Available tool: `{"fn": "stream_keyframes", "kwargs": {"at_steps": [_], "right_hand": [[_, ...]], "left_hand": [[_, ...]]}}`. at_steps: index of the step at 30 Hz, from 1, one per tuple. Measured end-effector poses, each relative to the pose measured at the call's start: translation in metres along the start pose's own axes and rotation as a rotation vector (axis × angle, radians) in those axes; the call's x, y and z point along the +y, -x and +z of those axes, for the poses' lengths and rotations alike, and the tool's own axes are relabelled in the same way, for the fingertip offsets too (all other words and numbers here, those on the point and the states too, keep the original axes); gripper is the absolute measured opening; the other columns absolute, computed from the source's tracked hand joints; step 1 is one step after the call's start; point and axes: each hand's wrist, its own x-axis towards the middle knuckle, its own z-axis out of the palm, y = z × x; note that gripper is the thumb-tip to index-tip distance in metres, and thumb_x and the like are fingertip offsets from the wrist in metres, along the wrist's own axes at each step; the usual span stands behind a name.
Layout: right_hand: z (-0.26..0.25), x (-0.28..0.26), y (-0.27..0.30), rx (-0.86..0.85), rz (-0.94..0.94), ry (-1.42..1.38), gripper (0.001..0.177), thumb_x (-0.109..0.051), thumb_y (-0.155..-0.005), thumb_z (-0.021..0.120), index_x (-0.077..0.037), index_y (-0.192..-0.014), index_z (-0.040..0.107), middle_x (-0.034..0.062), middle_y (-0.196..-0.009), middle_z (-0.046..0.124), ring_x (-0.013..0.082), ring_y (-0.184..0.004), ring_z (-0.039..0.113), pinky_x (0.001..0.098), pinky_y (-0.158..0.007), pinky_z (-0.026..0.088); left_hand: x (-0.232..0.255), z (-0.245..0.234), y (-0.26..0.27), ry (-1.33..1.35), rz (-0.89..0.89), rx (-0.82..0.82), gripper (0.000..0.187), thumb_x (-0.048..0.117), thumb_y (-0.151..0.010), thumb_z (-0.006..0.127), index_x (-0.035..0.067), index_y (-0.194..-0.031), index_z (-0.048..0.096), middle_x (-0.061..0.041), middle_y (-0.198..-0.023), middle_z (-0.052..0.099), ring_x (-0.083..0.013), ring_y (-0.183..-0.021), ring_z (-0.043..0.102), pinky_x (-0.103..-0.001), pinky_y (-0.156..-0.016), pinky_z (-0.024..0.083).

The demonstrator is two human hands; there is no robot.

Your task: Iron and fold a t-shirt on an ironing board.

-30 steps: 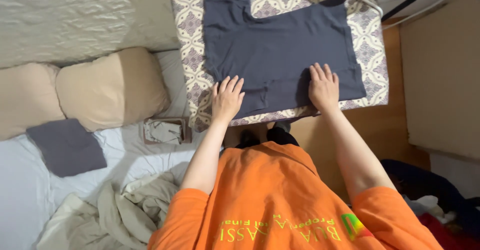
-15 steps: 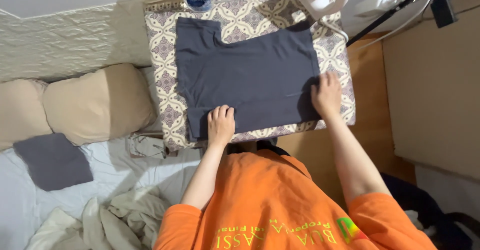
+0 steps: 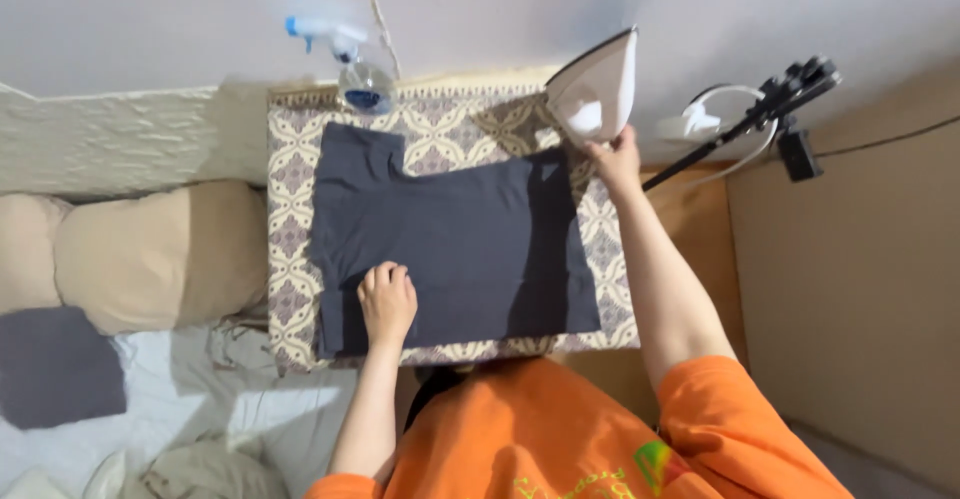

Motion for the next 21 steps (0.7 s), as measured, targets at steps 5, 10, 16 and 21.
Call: {"fn": "stream_keyframes", "kwargs": {"at_steps": [5, 10, 16, 21], "right_hand": [[0.004, -0.002, -0.023, -0.030, -0.044, -0.090, 0.048, -0.009, -0.085, 0.075, -0.003, -0.129, 0.056, 0.0083, -0.113, 0.067, 0.0181, -0.099, 0.064, 0.0335, -0.082, 0.053], [-0.029, -0.066, -0.003, -0.030, -0.153, 0.149, 0.039, -0.012, -0.088, 0.076, -0.004, -0.122, 0.059, 0.0106, -0.107, 0.070, 0.0188, -0.096, 0.066, 0.0323, -0.085, 0.053], [-0.064, -0.137, 0.052, -0.189, -0.287, 0.445, 0.040, -0.017, -0.086, 0.073, -0.005, -0.122, 0.061, 0.0207, -0.102, 0.073, 0.0339, -0.095, 0.072, 0.0420, -0.085, 0.055], [-0.063, -0.166, 0.099, -0.276, -0.126, 1.016, 0.035, -0.039, -0.085, 0.073, -0.013, -0.109, 0.070, 0.0220, -0.089, 0.074, 0.0436, -0.086, 0.071, 0.0526, -0.077, 0.056]], "left_hand": [[0.014, 0.005, -0.021, -0.017, 0.002, -0.001, 0.015, 0.017, -0.089, 0.068, 0.010, -0.102, 0.071, -0.006, -0.115, 0.065, -0.0291, -0.116, 0.059, -0.050, -0.098, 0.046], [0.029, 0.012, -0.054, 0.065, 0.061, -0.021, 0.014, 0.016, -0.088, 0.069, 0.009, -0.101, 0.071, -0.007, -0.114, 0.065, -0.0301, -0.115, 0.059, -0.050, -0.096, 0.047], [0.022, 0.030, -0.097, 0.124, 0.090, 0.051, 0.008, 0.014, -0.091, 0.069, 0.011, -0.098, 0.070, -0.005, -0.111, 0.064, -0.0288, -0.112, 0.060, -0.048, -0.095, 0.049], [0.039, 0.060, -0.164, 0.228, 0.218, -0.120, 0.008, 0.017, -0.092, 0.070, 0.013, -0.098, 0.072, -0.005, -0.106, 0.068, -0.0307, -0.107, 0.062, -0.047, -0.090, 0.051]]}}
